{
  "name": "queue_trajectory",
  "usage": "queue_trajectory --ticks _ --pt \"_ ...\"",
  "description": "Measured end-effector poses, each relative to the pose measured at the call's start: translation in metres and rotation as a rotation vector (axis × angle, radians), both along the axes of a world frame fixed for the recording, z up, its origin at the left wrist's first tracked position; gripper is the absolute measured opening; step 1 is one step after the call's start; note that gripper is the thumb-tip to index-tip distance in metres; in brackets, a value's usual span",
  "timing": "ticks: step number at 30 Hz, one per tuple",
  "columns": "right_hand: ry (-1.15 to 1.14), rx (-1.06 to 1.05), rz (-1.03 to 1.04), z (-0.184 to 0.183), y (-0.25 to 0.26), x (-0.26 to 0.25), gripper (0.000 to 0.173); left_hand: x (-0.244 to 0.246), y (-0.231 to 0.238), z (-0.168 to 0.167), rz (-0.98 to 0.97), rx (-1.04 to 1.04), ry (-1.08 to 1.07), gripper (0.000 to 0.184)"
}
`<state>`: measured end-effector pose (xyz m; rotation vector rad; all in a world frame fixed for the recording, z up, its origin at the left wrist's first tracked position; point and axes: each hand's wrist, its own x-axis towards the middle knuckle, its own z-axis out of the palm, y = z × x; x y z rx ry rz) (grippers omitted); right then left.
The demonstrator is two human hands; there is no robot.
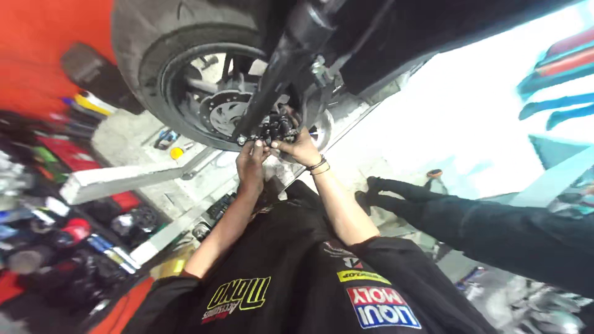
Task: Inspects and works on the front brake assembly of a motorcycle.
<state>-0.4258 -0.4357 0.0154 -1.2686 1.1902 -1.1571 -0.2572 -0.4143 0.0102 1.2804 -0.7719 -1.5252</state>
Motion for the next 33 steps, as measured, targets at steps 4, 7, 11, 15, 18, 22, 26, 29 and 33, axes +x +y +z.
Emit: queue_trajectory --ticks 4,7,11,15,18,22,26,29,33 --pt "0.019 0.053 -0.043 0.001 -0.005 0.0 0.09 -0.005 -0.002 0.012 0.058 0.063 0.092 0.024" --pt "-0.006 0.058 -0.07 -0.003 -0.011 0.004 0.085 -0.005 -0.006 0.018 0.119 0.067 0.162 0.022" --pt "-0.001 0.113 0.028 0.006 -0.019 -0.007 0.083 -0.007 -0.005 0.02 0.159 0.113 0.23 0.021" --pt "-0.154 0.053 0.056 0.004 -0.025 -0.011 0.083 -0.017 -0.005 0.017 0.251 0.101 0.293 0.018" --pt "-0.153 0.048 0.072 0.002 -0.027 -0.01 0.082 -0.021 -0.004 0.015 0.321 0.083 0.327 0.016" --pt "-0.056 0.132 0.099 0.006 -0.03 -0.012 0.084 -0.023 -0.003 0.008 0.344 0.095 0.352 0.018" --pt "0.007 0.168 0.048 0.024 -0.026 -0.009 0.097 -0.028 -0.004 0.025 0.329 0.135 0.261 0.021" --pt "-0.164 0.153 0.022 0.038 -0.019 0.009 0.092 -0.024 0.0 0.032 0.382 0.109 0.259 0.023" --pt "-0.155 0.075 0.015 0.05 -0.008 0.012 0.102 -0.023 0.005 0.024 0.352 0.037 0.222 0.025"
